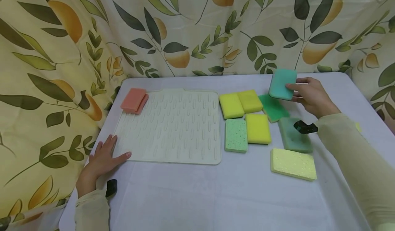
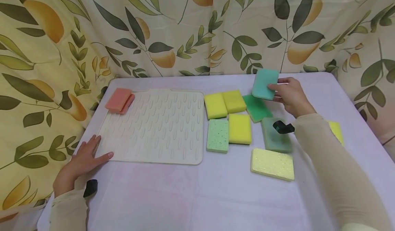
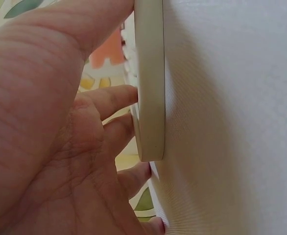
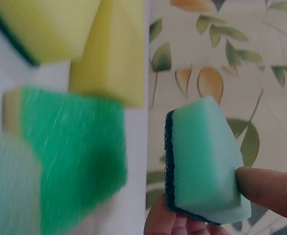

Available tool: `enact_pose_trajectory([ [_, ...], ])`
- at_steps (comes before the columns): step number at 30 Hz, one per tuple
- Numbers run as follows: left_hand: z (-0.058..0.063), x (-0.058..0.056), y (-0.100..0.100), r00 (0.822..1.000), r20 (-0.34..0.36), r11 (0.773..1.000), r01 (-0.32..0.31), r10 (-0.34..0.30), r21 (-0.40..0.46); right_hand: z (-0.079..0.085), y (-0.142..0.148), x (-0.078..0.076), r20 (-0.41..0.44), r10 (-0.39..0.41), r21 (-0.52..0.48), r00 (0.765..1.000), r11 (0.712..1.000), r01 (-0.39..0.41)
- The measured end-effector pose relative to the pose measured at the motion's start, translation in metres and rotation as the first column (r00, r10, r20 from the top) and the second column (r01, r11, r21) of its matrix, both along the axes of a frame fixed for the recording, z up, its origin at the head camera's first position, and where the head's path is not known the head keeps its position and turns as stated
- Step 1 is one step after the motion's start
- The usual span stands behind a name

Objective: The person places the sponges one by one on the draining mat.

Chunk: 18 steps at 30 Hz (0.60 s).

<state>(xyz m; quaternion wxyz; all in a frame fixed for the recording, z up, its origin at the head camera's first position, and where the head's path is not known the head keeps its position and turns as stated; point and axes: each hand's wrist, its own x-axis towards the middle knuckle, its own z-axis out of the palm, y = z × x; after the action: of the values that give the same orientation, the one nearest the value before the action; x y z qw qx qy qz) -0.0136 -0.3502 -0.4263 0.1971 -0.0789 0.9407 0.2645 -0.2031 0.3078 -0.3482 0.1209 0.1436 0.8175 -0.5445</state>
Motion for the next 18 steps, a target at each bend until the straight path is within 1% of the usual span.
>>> enact_pose_trajectory([
  [5,0.001,-0.001,0.001,1.0,0.002,1.0,-0.006,0.006,0.009,0.004,-0.032,-0.004,-0.028,0.04,-0.052,0.999,0.998,-0.042],
  [11,0.0,-0.003,-0.001,1.0,-0.004,1.0,-0.009,0.009,0.009,0.006,-0.069,-0.006,-0.057,0.109,-0.125,0.992,0.985,-0.116],
  [18,0.001,-0.001,0.0,1.0,-0.002,1.0,-0.004,0.004,0.007,0.001,-0.111,-0.008,-0.013,0.19,-0.147,0.982,0.971,-0.19],
])
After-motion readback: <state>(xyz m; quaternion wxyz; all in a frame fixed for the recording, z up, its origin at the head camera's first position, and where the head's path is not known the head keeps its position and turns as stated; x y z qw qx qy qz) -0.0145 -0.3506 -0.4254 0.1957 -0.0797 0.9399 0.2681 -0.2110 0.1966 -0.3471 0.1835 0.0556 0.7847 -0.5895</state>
